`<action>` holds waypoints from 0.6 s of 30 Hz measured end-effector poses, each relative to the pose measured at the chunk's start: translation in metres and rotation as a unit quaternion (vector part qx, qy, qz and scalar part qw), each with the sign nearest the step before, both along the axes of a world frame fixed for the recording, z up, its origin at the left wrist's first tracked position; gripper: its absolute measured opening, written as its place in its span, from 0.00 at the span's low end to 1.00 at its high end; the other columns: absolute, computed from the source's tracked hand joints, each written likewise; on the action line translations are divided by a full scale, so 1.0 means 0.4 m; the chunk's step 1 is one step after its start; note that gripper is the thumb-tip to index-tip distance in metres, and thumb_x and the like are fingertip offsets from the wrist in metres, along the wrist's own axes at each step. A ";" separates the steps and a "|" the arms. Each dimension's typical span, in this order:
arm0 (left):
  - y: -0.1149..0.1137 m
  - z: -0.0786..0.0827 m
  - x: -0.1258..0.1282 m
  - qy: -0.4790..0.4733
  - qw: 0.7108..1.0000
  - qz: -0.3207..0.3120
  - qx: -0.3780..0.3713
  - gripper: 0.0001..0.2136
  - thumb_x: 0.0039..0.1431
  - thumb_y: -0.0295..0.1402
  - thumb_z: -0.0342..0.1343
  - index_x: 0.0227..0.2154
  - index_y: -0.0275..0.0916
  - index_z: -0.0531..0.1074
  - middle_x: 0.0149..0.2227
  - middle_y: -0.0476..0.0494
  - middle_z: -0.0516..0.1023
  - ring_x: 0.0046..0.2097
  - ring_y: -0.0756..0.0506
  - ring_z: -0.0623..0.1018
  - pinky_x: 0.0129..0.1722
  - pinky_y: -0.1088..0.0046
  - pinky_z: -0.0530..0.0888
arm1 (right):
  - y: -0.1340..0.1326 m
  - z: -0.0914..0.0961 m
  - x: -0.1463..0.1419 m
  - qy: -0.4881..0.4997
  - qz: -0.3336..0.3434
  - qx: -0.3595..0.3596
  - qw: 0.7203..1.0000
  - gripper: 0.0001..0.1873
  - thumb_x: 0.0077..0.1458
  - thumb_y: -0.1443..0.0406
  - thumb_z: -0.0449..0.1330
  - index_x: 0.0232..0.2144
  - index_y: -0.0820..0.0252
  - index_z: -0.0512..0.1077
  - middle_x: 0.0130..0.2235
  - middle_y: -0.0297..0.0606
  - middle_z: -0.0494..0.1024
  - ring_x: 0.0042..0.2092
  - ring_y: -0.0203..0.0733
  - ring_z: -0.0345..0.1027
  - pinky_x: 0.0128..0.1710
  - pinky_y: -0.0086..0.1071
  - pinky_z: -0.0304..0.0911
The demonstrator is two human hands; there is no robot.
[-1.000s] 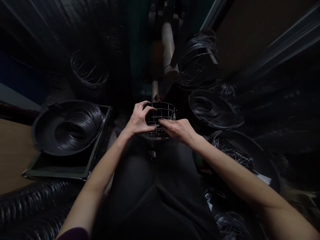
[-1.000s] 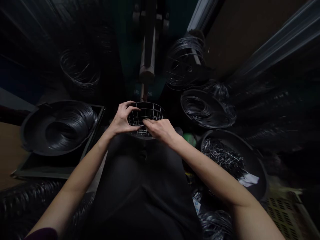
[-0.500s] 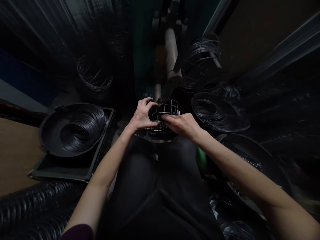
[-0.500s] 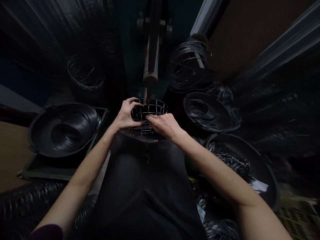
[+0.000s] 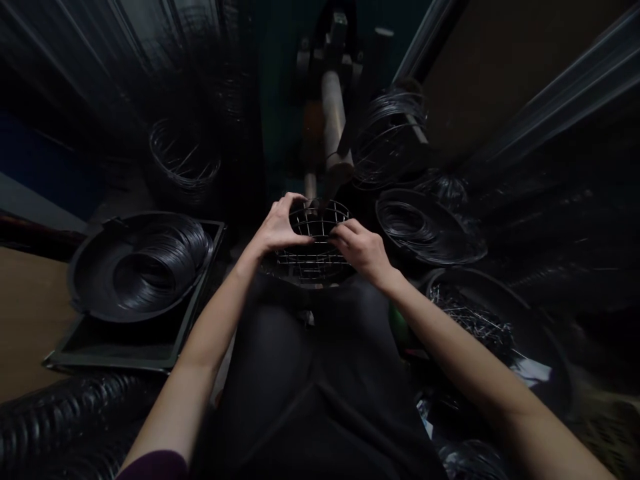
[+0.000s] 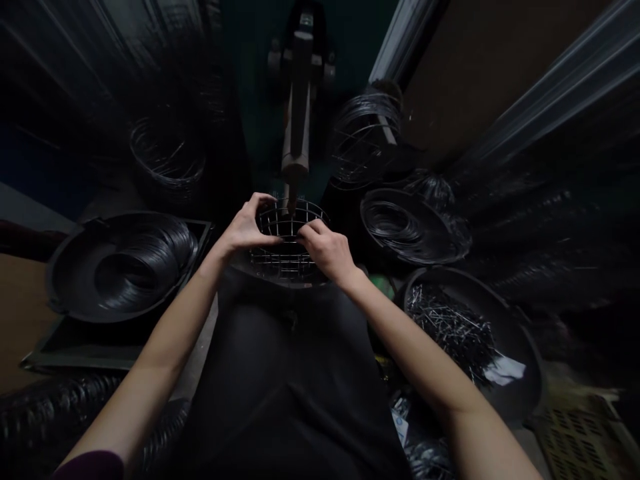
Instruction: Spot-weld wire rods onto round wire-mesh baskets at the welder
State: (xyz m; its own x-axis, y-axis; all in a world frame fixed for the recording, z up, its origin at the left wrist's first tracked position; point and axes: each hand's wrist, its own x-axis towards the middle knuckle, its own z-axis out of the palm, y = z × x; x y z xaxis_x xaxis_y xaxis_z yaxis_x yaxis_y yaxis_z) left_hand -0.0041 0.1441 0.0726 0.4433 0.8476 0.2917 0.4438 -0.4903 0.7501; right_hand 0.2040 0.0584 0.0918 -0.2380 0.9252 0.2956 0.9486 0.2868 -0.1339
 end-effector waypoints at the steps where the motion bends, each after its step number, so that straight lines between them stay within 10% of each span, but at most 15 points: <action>1: 0.007 0.001 0.002 -0.004 1.000 0.001 -0.001 0.38 0.33 0.36 0.71 0.51 0.42 0.63 0.49 0.41 0.71 0.52 0.35 0.71 0.54 0.53 0.70 | 0.007 -0.007 0.003 0.015 -0.006 0.011 1.000 0.08 0.62 0.64 0.58 0.42 0.55 0.77 0.44 0.39 0.77 0.37 0.39 0.72 0.29 0.28 0.59; 18: 0.138 -0.002 0.005 -0.051 0.998 -0.009 0.036 0.43 0.31 0.39 0.72 0.53 0.42 0.60 0.49 0.39 0.72 0.53 0.35 0.73 0.55 0.53 0.69 | 0.136 -0.027 0.023 0.174 -0.042 0.058 0.982 0.05 0.57 0.63 0.61 0.34 0.57 0.75 0.35 0.38 0.71 0.34 0.40 0.66 0.31 0.31 0.60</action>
State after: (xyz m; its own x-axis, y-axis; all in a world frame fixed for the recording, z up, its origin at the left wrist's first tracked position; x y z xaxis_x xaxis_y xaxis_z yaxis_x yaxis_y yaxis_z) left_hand -0.0020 0.1992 0.0719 0.4237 0.8150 0.3953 0.3569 -0.5513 0.7541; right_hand 0.2132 0.1129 0.0812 -0.0288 0.8926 0.4499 0.8723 0.2422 -0.4248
